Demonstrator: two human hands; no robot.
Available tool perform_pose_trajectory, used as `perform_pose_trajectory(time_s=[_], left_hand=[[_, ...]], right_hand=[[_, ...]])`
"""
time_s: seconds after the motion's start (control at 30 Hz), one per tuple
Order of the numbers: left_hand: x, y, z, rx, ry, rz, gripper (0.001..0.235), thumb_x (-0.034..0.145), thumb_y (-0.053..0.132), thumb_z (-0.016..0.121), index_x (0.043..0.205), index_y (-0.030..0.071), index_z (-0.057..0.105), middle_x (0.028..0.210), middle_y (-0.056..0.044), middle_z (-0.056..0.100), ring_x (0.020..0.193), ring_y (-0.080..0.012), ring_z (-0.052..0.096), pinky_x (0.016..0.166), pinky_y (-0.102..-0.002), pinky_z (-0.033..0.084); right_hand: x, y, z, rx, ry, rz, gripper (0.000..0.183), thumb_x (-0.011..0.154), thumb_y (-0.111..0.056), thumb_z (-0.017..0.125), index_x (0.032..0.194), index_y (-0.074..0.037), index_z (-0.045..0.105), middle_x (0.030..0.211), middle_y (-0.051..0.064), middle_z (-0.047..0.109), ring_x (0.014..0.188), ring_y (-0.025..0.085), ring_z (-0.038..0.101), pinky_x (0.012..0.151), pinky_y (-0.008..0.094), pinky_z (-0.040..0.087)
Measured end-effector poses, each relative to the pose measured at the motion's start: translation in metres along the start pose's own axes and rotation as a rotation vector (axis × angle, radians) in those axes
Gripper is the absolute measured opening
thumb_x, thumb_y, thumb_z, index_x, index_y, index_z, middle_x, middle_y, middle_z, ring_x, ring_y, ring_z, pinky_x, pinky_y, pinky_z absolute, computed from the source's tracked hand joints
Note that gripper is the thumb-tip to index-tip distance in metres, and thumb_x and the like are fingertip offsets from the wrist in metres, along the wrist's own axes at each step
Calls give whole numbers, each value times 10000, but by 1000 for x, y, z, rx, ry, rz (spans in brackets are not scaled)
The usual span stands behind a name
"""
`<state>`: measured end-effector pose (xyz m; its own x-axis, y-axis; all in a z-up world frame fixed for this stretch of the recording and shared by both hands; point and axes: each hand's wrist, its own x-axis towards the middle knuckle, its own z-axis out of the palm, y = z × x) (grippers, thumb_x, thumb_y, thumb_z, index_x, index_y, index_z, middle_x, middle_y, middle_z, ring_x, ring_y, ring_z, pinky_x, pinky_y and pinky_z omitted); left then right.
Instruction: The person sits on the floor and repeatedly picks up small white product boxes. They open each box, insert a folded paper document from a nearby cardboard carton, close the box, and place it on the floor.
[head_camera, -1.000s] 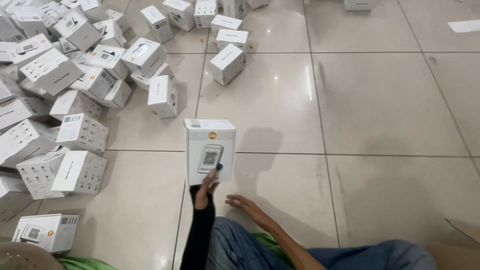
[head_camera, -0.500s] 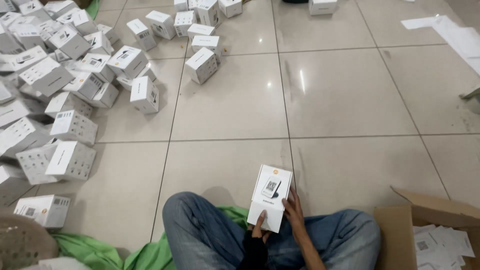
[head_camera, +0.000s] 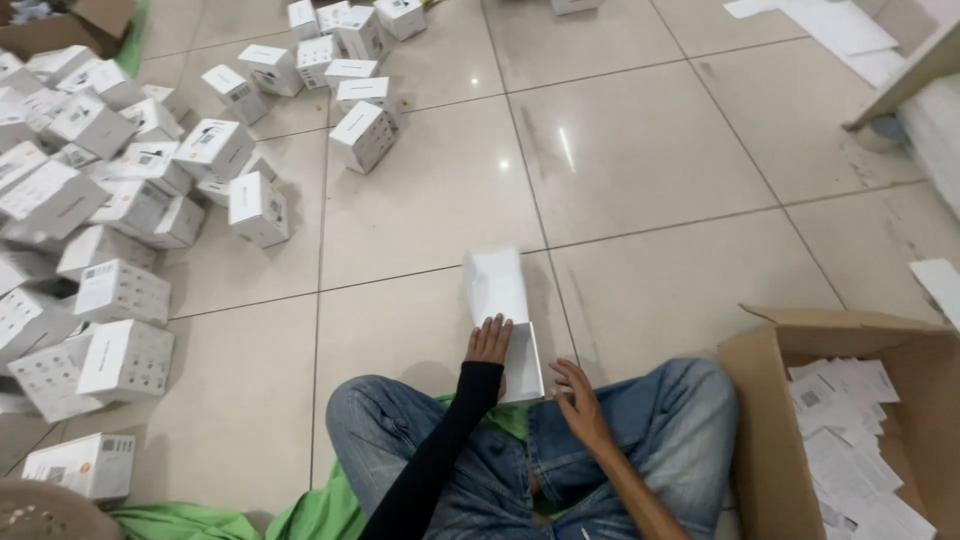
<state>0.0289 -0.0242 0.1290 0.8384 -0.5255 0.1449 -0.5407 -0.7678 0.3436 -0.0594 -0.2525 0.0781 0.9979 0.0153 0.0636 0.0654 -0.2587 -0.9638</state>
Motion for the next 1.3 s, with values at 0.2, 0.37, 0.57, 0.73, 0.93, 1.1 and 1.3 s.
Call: perform_pose_trajectory(time_s=[0.2, 0.37, 0.57, 0.73, 0.93, 1.1, 1.3], left_hand=[[-2, -7, 33, -41, 6, -126, 997, 782, 270, 757, 1601, 89, 219, 1637, -222, 230, 1530, -418, 179, 1236, -572, 155], [14, 96, -16, -193, 185, -30, 901, 812, 201, 718, 1604, 119, 297, 1664, -214, 245, 1537, -429, 188, 1215, -591, 167], [71, 237, -11, -446, 115, 229, 789, 889, 136, 668, 1608, 115, 343, 1673, -181, 298, 1572, -402, 238, 1252, -607, 183], [145, 339, 30, -684, -71, 522, 749, 846, 27, 590, 1573, 95, 424, 1660, -176, 368, 1564, -387, 345, 1268, -529, 314], [232, 370, 188, -892, -544, 533, 744, 859, 166, 731, 1516, 41, 406, 1453, -230, 542, 1157, -368, 663, 977, -408, 535], [249, 375, 215, -751, -400, 569, 479, 785, 188, 837, 1172, -28, 657, 1009, -220, 721, 966, -348, 692, 804, -404, 541], [264, 395, 179, -1306, -638, 140, 357, 886, 285, 841, 800, 46, 591, 736, -62, 745, 622, -87, 688, 541, -252, 554]], right_hand=[[-35, -82, -62, -103, -110, 8, 463, 971, -146, 624, 1429, -167, 567, 1580, 72, 420, 1300, 277, 592, 1063, 406, 527], [-78, -131, -183, -523, 184, -97, 360, 983, -134, 630, 1342, -112, 651, 1519, 117, 514, 1420, 354, 473, 1138, 481, 407], [-145, -90, -337, -521, 680, 15, 224, 1044, -59, 578, 1240, -59, 686, 1412, 123, 618, 1274, 281, 634, 1029, 384, 535], [-133, -21, -395, -450, 573, 302, 275, 999, -174, 680, 1259, -84, 682, 1339, 118, 622, 1216, 270, 647, 993, 365, 558], [-91, 40, -386, -779, 545, 206, 770, 686, -184, 870, 1387, -8, 605, 1304, 216, 605, 1199, 401, 519, 965, 506, 437], [-117, 46, -403, -131, 535, 398, 326, 962, -210, 801, 1213, -26, 701, 1033, 59, 717, 880, 181, 672, 766, 337, 545], [-127, -26, -401, 440, 785, 182, 369, 897, -136, 781, 1231, -67, 641, 1050, 3, 676, 932, 77, 683, 742, 263, 602]])
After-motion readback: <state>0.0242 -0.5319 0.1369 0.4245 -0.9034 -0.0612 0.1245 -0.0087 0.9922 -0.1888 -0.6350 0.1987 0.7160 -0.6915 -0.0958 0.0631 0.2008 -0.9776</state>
